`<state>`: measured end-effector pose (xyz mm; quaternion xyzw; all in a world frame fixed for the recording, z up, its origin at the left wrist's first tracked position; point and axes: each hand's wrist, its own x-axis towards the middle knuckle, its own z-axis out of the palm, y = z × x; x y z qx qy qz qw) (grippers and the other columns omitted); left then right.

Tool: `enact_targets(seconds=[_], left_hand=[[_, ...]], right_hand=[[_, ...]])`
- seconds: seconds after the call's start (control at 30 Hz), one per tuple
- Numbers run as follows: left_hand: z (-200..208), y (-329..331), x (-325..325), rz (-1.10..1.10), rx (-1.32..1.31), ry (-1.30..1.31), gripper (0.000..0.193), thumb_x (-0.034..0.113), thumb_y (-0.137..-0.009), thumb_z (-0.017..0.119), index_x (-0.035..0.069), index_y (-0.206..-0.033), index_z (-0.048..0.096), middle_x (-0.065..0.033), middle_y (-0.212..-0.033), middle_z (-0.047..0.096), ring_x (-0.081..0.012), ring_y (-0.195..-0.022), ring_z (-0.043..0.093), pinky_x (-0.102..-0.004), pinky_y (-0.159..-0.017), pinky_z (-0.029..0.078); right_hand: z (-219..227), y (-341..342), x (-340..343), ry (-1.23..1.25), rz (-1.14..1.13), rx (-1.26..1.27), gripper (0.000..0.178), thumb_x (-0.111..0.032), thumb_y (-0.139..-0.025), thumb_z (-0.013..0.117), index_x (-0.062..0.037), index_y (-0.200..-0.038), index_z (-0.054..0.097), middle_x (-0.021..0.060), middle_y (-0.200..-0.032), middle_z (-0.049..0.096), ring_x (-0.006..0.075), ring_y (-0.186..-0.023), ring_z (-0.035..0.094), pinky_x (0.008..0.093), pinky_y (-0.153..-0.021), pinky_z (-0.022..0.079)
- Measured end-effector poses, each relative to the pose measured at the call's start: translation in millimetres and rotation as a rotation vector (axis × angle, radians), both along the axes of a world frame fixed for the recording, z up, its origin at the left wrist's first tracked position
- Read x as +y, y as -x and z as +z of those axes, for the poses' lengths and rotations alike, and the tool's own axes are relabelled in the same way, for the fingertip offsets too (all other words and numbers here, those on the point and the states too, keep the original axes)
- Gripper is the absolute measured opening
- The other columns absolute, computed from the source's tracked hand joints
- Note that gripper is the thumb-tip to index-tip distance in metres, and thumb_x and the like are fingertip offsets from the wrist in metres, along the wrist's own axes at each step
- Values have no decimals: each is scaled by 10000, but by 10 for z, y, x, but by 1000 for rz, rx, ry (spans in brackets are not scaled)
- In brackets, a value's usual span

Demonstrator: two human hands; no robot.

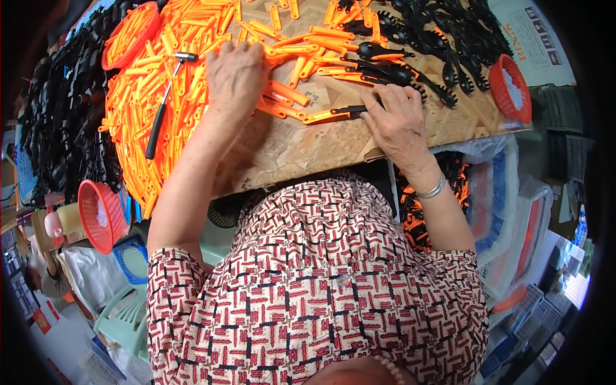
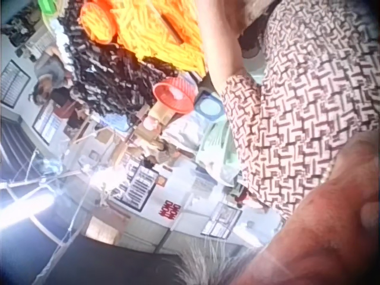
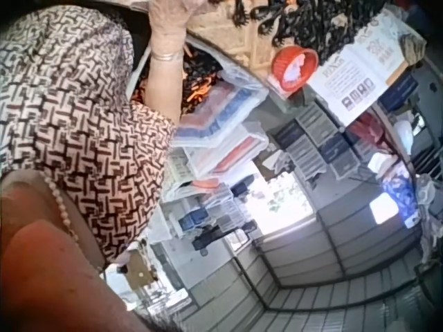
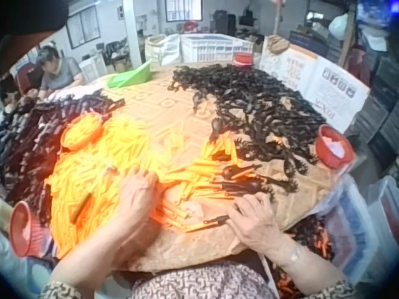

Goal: The person assembles small plastic components by inserting orange handles into black plastic heads. They use a hammer to tap the parts together and place the finished items on the table. The process is repeated continuously with multiple units.

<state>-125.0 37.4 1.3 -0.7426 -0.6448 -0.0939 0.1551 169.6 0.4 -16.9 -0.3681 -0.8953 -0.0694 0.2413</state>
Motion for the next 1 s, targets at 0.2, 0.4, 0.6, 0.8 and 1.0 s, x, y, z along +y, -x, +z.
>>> enact_targets(seconds=[0.2, 0.4, 0.6, 0.8, 1.0], left_hand=[[67, 199, -63, 92, 25, -54, 158, 280, -863, 730, 150, -947, 701, -35, -924, 682, -257, -948, 613, -431, -805, 449], [-14, -210, 138, -182, -224, 21, 356, 312, -910, 715, 185, -1242, 693, -54, -1236, 641, -287, -1153, 569, -454, -952, 447], [-67, -481, 396, -499, -218, 133, 278, 351, -940, 680, 165, -1145, 712, -52, -1160, 661, -281, -1169, 565, -454, -962, 436], [-95, -146, 433, -299, -238, 70, 230, 333, -925, 696, 141, -1049, 729, -43, -952, 698, -285, -1039, 602, -469, -898, 444], [-161, -514, 841, -164, -158, 33, 291, 373, -880, 725, 144, -1061, 727, -63, -1011, 704, -312, -1015, 627, -497, -865, 471]], right_hand=[[144, -101, 135, -15, 47, 51, 316, -38, -792, 668, -82, -1104, 694, 61, -1159, 622, 253, -1131, 574, 447, -1004, 376], [153, -180, 804, -35, -64, 234, 250, -33, -844, 631, -101, -1067, 723, 48, -1106, 661, 235, -1092, 615, 415, -963, 421], [-14, -230, 1747, 50, -142, 310, 194, -101, -906, 573, -75, -995, 743, 128, -944, 695, 351, -951, 666, 452, -872, 532], [-37, 71, 2071, 65, -32, 268, 163, -154, -923, 638, -33, -993, 723, 137, -942, 705, 300, -889, 686, 387, -813, 540], [-31, 124, 2579, 239, -407, 330, 138, -138, -852, 618, -91, -881, 745, 156, -938, 697, 363, -976, 662, 450, -815, 537]])
